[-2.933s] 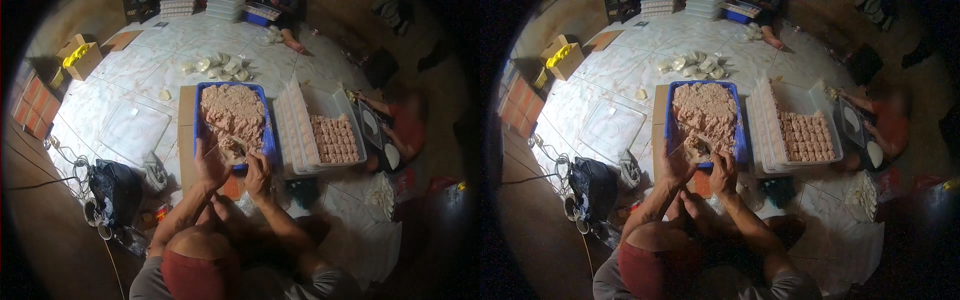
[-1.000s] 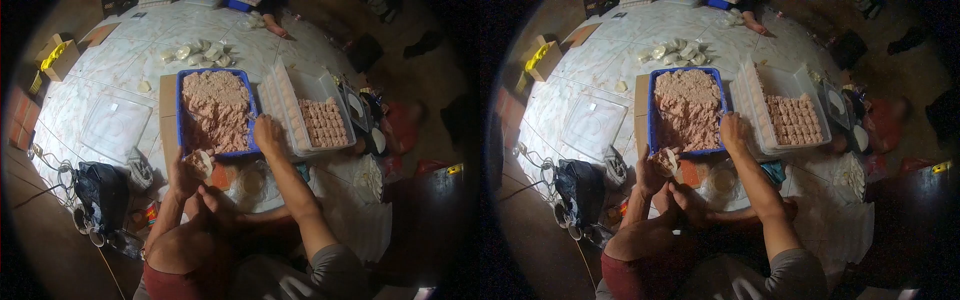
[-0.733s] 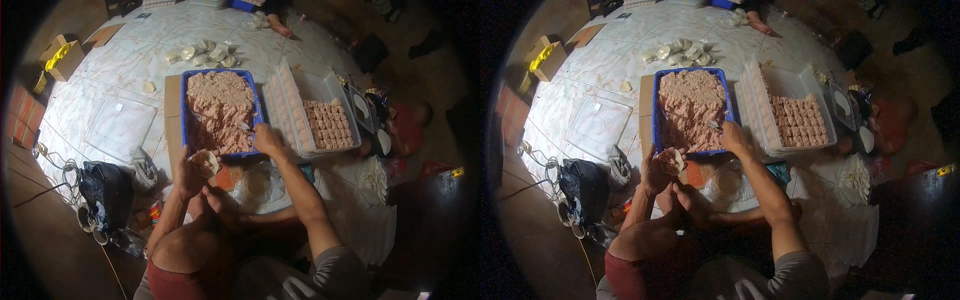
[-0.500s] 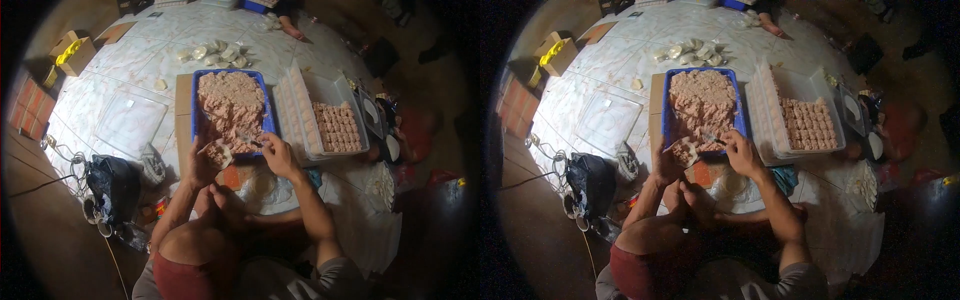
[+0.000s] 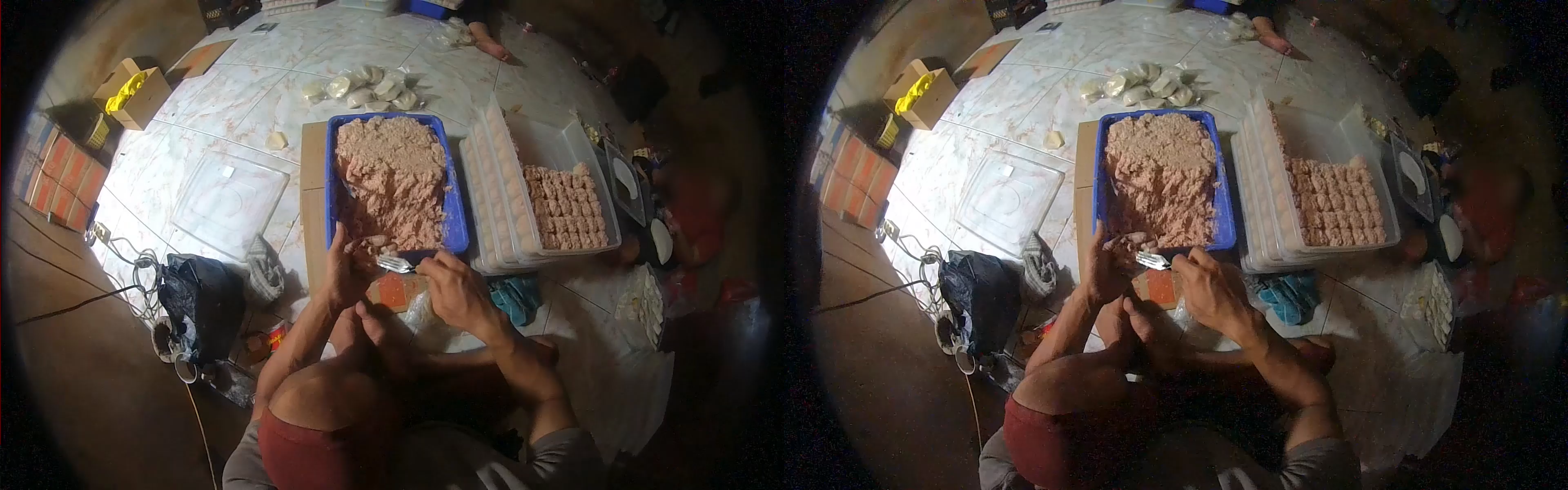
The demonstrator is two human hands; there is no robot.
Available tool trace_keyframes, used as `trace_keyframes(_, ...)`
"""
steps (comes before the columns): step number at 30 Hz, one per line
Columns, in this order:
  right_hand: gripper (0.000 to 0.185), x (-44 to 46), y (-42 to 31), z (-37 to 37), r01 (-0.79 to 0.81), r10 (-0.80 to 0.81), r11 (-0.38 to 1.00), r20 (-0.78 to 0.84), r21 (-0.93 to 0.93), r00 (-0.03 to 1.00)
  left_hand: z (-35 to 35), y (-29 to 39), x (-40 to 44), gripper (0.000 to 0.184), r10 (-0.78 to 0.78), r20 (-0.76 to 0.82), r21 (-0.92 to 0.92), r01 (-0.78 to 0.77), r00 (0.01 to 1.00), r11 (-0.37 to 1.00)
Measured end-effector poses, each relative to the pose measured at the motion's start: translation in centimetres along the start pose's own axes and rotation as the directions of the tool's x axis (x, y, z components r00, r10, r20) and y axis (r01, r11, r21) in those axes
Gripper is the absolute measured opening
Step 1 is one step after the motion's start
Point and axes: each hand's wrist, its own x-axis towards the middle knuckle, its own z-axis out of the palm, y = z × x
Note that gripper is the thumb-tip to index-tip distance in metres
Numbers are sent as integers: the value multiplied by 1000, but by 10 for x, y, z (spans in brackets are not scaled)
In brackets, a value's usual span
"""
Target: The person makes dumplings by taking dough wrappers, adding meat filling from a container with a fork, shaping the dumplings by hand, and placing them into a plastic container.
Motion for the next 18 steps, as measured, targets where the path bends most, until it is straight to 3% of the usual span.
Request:
trace_keyframes(3,15,5,6,18,104,-89,989,-138,106,986,-2,-14,-10,84,-35,-229,108,61,973,992)
trace_keyframes(4,16,2,4,18,51,-45,996,-91,69,995,-7,-9,-7,84,-118,-26,26,118,993,993)
trace_keyframes(6,16,-5,4,18,13,-8,998,-98,54,995,-12,-4,2,84,-161,195,-35,171,967,985)
trace_keyframes(7,16,-5,5,18,-38,43,998,-96,50,995,7,-1,-5,83,-149,38,-5,149,988,989)
trace_keyframes(8,18,-3,-1,19,30,-8,993,-190,114,982,16,-3,-15,83,-147,-132,22,151,980,988)
trace_keyframes(9,18,-7,5,26,19,3,992,-184,121,983,16,-4,-20,83,-157,-140,18,161,978,987)
trace_keyframes(11,20,-8,13,33,102,-103,992,21,68,994,19,-1,-21,84,-200,-61,66,204,978,977)
trace_keyframes(13,22,-7,19,21,173,-172,984,-24,32,985,-1,0,-10,86,-175,36,8,174,984,985)
trace_keyframes(15,24,-15,19,19,192,-184,977,-89,93,979,-4,-4,-22,88,-294,-58,42,297,954,954)
trace_keyframes(17,25,-13,20,16,180,-179,982,-11,55,984,-8,-6,-24,89,-339,-30,82,340,940,937)
trace_keyframes(18,26,-15,32,18,154,-154,988,18,4,988,-32,-8,-15,90,-372,167,8,376,913,927)
